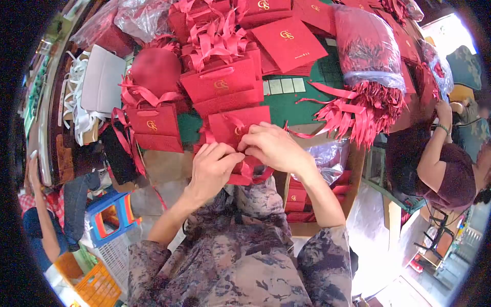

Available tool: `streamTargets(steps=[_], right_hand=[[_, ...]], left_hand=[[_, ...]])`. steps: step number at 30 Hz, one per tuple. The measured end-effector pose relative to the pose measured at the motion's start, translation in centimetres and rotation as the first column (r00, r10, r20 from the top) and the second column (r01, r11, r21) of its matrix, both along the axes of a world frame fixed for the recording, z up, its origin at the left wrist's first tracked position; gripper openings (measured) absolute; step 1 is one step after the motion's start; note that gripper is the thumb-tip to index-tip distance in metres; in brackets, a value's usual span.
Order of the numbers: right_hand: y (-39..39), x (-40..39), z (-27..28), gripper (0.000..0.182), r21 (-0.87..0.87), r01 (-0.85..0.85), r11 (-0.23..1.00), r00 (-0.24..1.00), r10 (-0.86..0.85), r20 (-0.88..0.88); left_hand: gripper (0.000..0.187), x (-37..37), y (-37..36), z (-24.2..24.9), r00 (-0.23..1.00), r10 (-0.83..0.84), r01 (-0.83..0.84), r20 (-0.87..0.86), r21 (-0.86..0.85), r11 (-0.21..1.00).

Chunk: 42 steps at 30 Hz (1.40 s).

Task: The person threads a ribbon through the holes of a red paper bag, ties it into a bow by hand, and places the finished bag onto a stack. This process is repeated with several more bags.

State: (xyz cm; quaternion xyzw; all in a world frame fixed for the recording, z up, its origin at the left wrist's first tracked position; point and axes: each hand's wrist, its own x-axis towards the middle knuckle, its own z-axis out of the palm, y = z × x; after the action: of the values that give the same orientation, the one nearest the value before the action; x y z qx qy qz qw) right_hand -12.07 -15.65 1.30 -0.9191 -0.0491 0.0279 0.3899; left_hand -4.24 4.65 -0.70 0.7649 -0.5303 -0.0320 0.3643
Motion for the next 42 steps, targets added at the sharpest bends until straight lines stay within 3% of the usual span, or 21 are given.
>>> streamTargets(steps=[2, 7, 14, 16, 17, 20, 22, 23, 25, 26, 30, 31, 33, 35, 38, 41, 42], right_hand=[[-0.2, 0.2, -0.3, 0.017, 0.078, -0.065, 0.995, 0.994, 0.072, -0.086], [-0.3, 0.4, -0.4, 0.017, 0.109, -0.159, 0.981, 0.986, 0.164, -0.040], [-1.2, 0.9, -1.7, 0.009, 0.144, -0.195, 0.970, 0.979, 0.185, 0.082], [-2.4, 1.4, -2.3, 0.005, 0.420, 0.013, 0.907, 0.989, 0.050, -0.140], [-3.3, 1.6, -2.5, 0.006, 0.387, 0.030, 0.922, 1.000, -0.023, -0.021], [-3.9, 1.3, -2.1, 0.009, 0.320, 0.141, 0.937, 0.990, -0.125, -0.069], [-3.6, 0.8, -2.1, 0.010, 0.258, 0.274, 0.927, 0.953, -0.298, 0.060], [-3.7, 0.2, -2.3, 0.010, 0.252, 0.272, 0.929, 0.952, -0.297, 0.068], [-3.8, -1.3, -2.3, 0.013, 0.082, 0.636, 0.767, 0.750, -0.639, 0.169], [-3.4, -2.3, -1.7, 0.018, -0.081, 0.727, 0.682, 0.686, -0.714, 0.140], [-2.0, -3.8, -3.7, 0.025, -0.282, 0.756, 0.590, 0.645, -0.746, 0.166], [-1.7, -3.8, -4.4, 0.025, -0.277, 0.753, 0.597, 0.649, -0.742, 0.166], [-1.3, -3.5, -5.5, 0.021, -0.237, 0.753, 0.614, 0.658, -0.712, 0.246], [-1.1, -3.4, -5.9, 0.017, -0.241, 0.758, 0.606, 0.651, -0.721, 0.236], [-1.8, -4.1, -5.4, 0.011, -0.067, 0.750, 0.658, 0.633, -0.685, 0.361], [-0.1, -5.1, -2.3, 0.009, 0.312, 0.769, 0.559, 0.491, -0.827, 0.273], [0.8, -5.4, -0.9, 0.011, 0.315, 0.754, 0.577, 0.490, -0.812, 0.316]], left_hand=[[0.015, 0.0, 0.2, 0.0, 0.999, -0.049, 0.049, -0.004, -0.001, 0.999], [0.018, 0.4, 0.1, 1.0, 0.992, -0.120, 0.118, 0.047, 0.038, 0.992], [0.012, 1.8, 0.0, 0.7, 0.981, -0.111, 0.131, -0.158, 0.123, 0.984], [0.011, 1.5, -0.2, 1.2, 0.966, -0.136, 0.173, -0.220, 0.160, 0.972], [0.011, 1.6, -0.3, 1.4, 0.967, -0.138, 0.174, -0.216, 0.155, 0.973], [0.011, 2.5, -0.8, 2.2, 0.962, -0.001, 0.053, -0.273, 0.183, 0.982], [0.013, 2.7, -1.0, 1.9, 0.959, 0.004, 0.050, -0.283, 0.184, 0.982], [0.014, 2.8, -1.1, 1.6, 0.956, 0.013, 0.045, -0.294, 0.189, 0.981], [0.015, 3.3, -1.2, 0.9, 0.949, 0.046, 0.010, -0.313, 0.175, 0.985], [0.017, 3.4, -1.2, 0.5, 0.937, 0.081, -0.024, -0.339, 0.170, 0.985], [0.024, 3.5, -2.0, -1.2, 0.849, 0.149, -0.123, -0.507, 0.085, 0.989], [0.024, 3.3, -1.8, -1.6, 0.850, 0.157, -0.130, -0.503, 0.088, 0.988], [0.033, 3.2, -1.2, -1.5, 0.966, 0.137, -0.120, -0.221, 0.088, 0.989], [0.041, 2.9, 0.1, -0.5, 0.978, 0.161, -0.155, -0.132, 0.053, 0.987], [0.045, 3.1, 2.8, 0.4, 0.978, 0.210, -0.208, -0.009, 0.099, 0.973], [0.045, 2.8, 4.3, -0.8, 0.974, 0.227, -0.224, 0.005, 0.195, 0.955], [0.043, 2.7, 4.3, -1.1, 0.974, 0.227, -0.226, 0.017, 0.183, 0.957]])
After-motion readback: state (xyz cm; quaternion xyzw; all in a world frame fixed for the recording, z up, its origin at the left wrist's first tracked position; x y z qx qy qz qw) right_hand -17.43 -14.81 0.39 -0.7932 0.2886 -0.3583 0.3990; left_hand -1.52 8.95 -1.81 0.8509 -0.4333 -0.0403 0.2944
